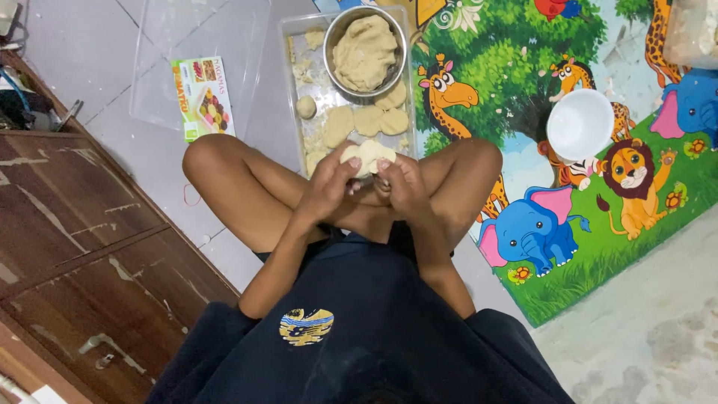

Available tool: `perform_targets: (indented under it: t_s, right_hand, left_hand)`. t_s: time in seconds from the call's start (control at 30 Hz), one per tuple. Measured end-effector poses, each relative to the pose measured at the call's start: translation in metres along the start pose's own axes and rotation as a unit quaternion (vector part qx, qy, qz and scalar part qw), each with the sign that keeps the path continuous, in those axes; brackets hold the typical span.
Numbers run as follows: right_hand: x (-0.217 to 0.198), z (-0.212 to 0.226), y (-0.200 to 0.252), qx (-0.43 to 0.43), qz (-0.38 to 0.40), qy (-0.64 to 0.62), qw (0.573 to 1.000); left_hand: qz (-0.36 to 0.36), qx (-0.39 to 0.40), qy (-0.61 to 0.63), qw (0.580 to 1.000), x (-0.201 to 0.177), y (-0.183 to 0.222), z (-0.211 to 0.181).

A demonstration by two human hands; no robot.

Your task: Shaping pieces of dough into small balls and arranging them on a tray while sitting on the floor.

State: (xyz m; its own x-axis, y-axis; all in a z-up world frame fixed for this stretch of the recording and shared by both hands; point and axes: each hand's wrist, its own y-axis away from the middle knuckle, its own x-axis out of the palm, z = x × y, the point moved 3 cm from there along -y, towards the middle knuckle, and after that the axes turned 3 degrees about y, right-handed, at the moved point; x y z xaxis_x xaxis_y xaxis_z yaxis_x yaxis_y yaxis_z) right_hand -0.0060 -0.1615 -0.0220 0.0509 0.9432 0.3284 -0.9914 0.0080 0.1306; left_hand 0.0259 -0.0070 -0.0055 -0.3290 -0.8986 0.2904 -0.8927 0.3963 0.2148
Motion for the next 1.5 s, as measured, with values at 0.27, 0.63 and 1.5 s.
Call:
perform_targets:
  t_s: [0.27,0.63,1.5]
  right_hand:
    - [-0.007,0.020,0.013,-0.008,0.090,0.137,0.986]
    - [-0.004,-0.006,-0.004,-0.044,0.092,0.161,0.982]
    - [0.054,0.004,0.016,-0.360,-0.106,0.380,0.846]
  left_hand:
    - [0.099,0.128,-0.163,0.973,0.007,0.009,-0.003]
    - [0.023,0.180,-0.146,0.973,0.012,0.016,-0.008]
    - [-0.223,0.095,0.202,0.949,0.033,0.026,0.006]
